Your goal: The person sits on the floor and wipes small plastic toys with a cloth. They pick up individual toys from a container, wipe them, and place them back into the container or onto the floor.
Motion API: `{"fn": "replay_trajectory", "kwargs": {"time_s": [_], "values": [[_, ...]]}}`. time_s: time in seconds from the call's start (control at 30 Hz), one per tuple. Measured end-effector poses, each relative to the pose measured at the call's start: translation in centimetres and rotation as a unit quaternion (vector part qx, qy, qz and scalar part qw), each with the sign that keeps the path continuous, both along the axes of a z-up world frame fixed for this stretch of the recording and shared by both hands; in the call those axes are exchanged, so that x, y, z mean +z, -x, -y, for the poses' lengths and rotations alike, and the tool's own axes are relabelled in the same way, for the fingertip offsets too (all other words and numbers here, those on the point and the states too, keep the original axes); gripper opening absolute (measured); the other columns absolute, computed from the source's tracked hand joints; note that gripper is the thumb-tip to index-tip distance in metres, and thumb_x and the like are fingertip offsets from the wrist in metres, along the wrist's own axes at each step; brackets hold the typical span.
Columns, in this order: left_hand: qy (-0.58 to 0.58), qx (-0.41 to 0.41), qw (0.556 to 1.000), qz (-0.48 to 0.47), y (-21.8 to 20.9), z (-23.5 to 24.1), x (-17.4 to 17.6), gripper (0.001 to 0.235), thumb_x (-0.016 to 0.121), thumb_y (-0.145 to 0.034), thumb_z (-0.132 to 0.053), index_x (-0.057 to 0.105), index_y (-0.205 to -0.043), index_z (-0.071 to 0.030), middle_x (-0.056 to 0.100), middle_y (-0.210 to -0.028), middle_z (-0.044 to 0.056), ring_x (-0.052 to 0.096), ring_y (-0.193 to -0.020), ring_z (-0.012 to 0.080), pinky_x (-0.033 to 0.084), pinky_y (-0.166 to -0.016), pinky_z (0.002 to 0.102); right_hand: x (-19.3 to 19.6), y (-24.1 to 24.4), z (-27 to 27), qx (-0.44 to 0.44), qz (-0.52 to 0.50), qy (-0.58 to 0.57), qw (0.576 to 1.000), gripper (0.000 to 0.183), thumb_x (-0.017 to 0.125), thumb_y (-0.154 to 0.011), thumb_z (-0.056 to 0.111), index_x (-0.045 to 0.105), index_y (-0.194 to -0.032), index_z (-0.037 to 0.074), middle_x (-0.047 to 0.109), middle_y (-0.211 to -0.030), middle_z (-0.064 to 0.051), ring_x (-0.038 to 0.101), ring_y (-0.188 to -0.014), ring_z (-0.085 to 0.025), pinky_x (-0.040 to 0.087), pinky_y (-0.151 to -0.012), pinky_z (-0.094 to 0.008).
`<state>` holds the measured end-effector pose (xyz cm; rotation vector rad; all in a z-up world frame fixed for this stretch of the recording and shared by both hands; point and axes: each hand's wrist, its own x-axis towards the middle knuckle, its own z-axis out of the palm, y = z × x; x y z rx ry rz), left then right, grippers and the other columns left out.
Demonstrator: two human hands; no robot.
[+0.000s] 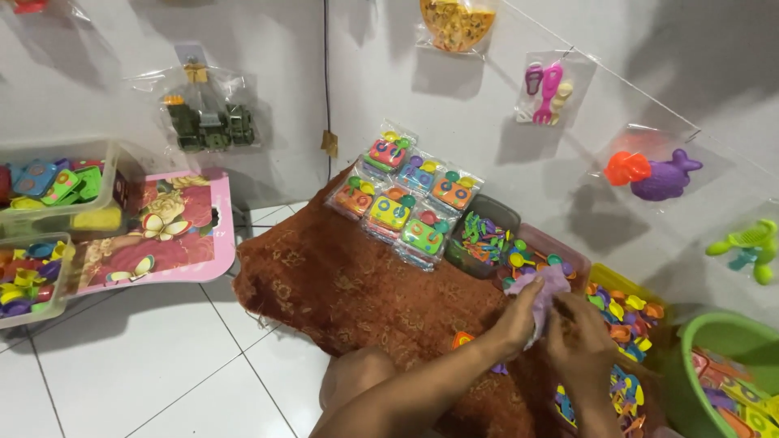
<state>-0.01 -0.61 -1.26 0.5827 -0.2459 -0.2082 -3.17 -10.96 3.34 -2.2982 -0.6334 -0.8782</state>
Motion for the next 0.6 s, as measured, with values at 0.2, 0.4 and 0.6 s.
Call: {"fn": "replay_trajectory", "kwargs": {"time_s": [0.2, 0.4, 0.6], "values": [[-0.104, 0.006, 0.994, -0.031, 1.0, -1.6, 3.1, 0.071, 0.019, -0.103, -0.048, 0.032, -0.153, 0.002, 0.037, -0.158, 0.021, 0.036, -0.148, 0.0317, 0.028, -0.124, 0.043, 0.6, -0.2, 0.0, -0.001, -0.018, 0.002, 1.0, 0.031, 0.069, -0.086, -0.01, 0.07, -0.117, -0.007, 0.073, -0.115, -0.018, 0.07, -0.093, -0.027, 0.056, -0.082, -0.035], [-0.03, 0.065, 0.996, -0.047, -0.8, -0.1, -0.1, 0.062, 0.033, -0.105, -0.04, 0.042, -0.149, 0.001, 0.049, -0.149, 0.009, 0.044, -0.138, 0.0182, 0.028, -0.12, 0.031, 0.3, 0.7, -0.6, 0.013, -0.013, 0.005, 1.0, 0.034, 0.072, -0.083, -0.008, 0.07, -0.116, -0.005, 0.072, -0.119, -0.017, 0.069, -0.104, -0.029, 0.055, -0.09, -0.036], [-0.036, 0.005, 0.997, -0.064, -0.3, -0.5, 0.5, 0.057, 0.026, -0.11, -0.043, 0.049, -0.145, -0.004, 0.057, -0.142, 0.01, 0.054, -0.129, 0.0207, 0.04, -0.115, 0.036, 0.2, -0.6, 0.9, -0.002, -0.005, 0.007, 1.0, 0.029, 0.071, -0.087, -0.012, 0.069, -0.116, -0.008, 0.073, -0.112, -0.018, 0.071, -0.09, -0.028, 0.056, -0.08, -0.035]]}}
